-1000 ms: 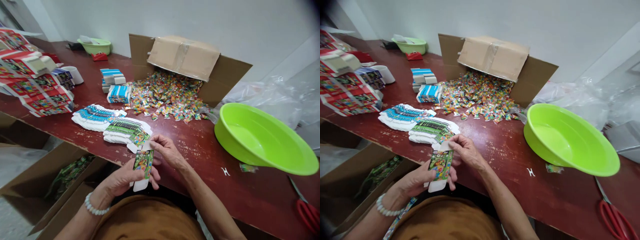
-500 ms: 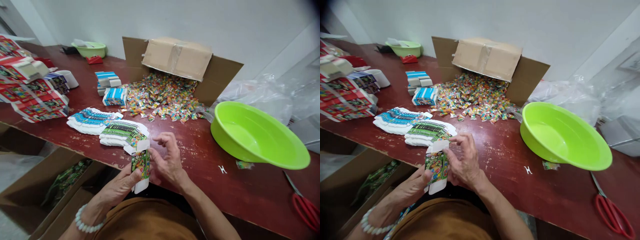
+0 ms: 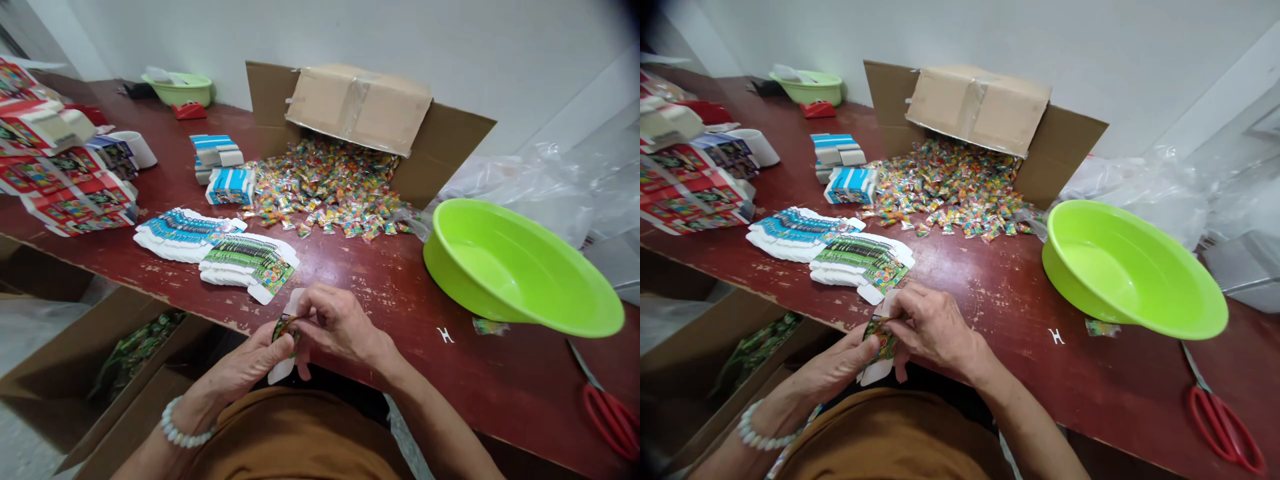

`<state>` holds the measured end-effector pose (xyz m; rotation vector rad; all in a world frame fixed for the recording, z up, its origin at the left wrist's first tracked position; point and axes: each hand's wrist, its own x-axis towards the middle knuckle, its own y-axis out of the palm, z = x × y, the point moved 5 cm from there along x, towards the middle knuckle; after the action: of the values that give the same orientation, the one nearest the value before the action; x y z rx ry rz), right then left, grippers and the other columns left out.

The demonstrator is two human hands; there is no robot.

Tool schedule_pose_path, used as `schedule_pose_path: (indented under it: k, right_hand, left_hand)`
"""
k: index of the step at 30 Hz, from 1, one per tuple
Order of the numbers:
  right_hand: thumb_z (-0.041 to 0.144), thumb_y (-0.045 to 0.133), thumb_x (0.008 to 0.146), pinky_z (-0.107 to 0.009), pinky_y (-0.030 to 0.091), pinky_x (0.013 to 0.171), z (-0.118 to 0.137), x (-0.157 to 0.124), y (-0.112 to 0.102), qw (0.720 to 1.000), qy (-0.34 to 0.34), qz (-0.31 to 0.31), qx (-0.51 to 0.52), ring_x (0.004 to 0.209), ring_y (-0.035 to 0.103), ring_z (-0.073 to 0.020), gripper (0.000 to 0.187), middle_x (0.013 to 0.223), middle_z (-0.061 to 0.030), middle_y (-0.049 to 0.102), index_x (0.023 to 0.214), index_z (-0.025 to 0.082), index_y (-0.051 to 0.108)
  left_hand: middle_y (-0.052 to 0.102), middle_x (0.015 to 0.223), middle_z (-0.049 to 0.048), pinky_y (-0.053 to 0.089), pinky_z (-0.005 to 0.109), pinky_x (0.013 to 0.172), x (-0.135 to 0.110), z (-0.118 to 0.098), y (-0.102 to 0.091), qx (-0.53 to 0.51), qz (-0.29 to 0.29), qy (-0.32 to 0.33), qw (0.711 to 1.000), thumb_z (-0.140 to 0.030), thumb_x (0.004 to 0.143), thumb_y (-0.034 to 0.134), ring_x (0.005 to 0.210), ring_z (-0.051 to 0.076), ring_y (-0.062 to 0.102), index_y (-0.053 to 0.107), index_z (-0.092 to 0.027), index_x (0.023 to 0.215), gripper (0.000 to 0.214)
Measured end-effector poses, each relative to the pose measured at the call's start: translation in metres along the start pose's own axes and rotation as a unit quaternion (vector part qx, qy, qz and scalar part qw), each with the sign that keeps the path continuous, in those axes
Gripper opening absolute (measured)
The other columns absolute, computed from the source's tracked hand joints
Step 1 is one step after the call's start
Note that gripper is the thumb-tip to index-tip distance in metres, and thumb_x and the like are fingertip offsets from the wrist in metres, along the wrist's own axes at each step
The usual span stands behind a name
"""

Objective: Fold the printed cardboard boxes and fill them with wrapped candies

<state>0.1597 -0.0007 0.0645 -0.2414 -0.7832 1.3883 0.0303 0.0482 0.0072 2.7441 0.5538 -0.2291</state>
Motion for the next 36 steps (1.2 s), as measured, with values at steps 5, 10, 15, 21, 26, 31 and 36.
schedule_pose_path:
  k: [5,10,15,21,26,31,36]
  right_hand:
    - [0.017,0.055,0.09,-0.022,0.041,0.058,0.0,0.0,-0.008,0.996,0.032,0.074,0.035,0.059,0.052,-0.0099,0.007,0.073,0.0035,0.062,0.085,0.021,0.058]
    - [0.028,0.061,0.088,-0.024,0.045,0.06,-0.013,0.0,-0.003,0.96,0.093,0.152,0.218,0.065,0.054,-0.0112,0.014,0.078,0.0024,0.059,0.085,0.022,0.049]
    - [0.032,0.078,0.075,-0.021,0.042,0.053,-0.039,-0.007,0.004,0.943,0.168,-0.071,0.278,0.058,0.051,-0.0097,0.032,0.071,0.0059,0.056,0.095,0.023,0.054]
    - [0.039,0.065,0.086,-0.024,0.044,0.052,-0.047,-0.019,0.028,0.916,0.232,-0.122,0.302,0.054,0.052,-0.0115,0.021,0.063,0.0025,0.059,0.081,0.019,0.065]
    - [0.036,0.064,0.085,-0.026,0.049,0.063,-0.048,-0.019,0.022,0.926,0.235,-0.177,0.235,0.068,0.061,-0.0146,0.017,0.076,-0.0006,0.068,0.086,0.019,0.065]
    - [0.035,0.069,0.083,-0.026,0.05,0.067,-0.051,-0.023,0.037,0.889,0.229,-0.223,0.328,0.07,0.062,-0.0145,0.039,0.079,0.0019,0.068,0.118,0.023,0.056]
    - [0.036,0.068,0.084,-0.027,0.049,0.075,-0.053,-0.023,0.04,0.886,0.195,-0.258,0.332,0.08,0.062,-0.0153,0.018,0.089,-0.0014,0.069,0.094,0.021,0.069]
  left_hand:
    - [0.073,0.083,0.0068,0.048,0.037,0.093,0.002,0.002,-0.004,0.047,0.016,-0.022,0.999,-0.058,0.084,0.065,0.091,0.025,0.066,0.075,-0.02,0.091,0.04]
    - [0.069,0.072,0.0047,0.05,0.028,0.069,0.006,0.004,0.008,0.047,0.093,-0.068,0.992,-0.049,0.083,0.069,0.065,0.019,0.067,0.07,-0.016,0.079,0.033]
    - [0.069,0.069,0.0032,0.051,0.028,0.06,0.013,-0.006,0.004,0.028,-0.03,-0.008,0.999,-0.046,0.084,0.069,0.053,0.017,0.065,0.066,-0.014,0.083,0.032]
    - [0.074,0.088,0.0046,0.054,0.027,0.075,0.018,0.001,-0.005,0.034,-0.126,0.036,0.991,-0.041,0.086,0.069,0.081,0.018,0.069,0.068,-0.016,0.094,0.027]
    - [0.075,0.103,0.0061,0.059,0.033,0.076,0.012,0.003,-0.012,0.013,-0.269,0.093,0.959,-0.036,0.072,0.083,0.089,0.022,0.072,0.047,-0.022,0.123,0.064]
    - [0.071,0.121,0.0114,0.059,0.03,0.083,0.002,-0.001,-0.006,0.042,-0.323,0.148,0.934,-0.035,0.078,0.077,0.104,0.023,0.071,0.044,-0.022,0.133,0.066]
    - [0.074,0.109,0.0079,0.058,0.026,0.071,0.001,-0.004,-0.012,0.069,-0.303,0.115,0.944,-0.039,0.079,0.074,0.087,0.02,0.072,0.061,-0.02,0.117,0.045]
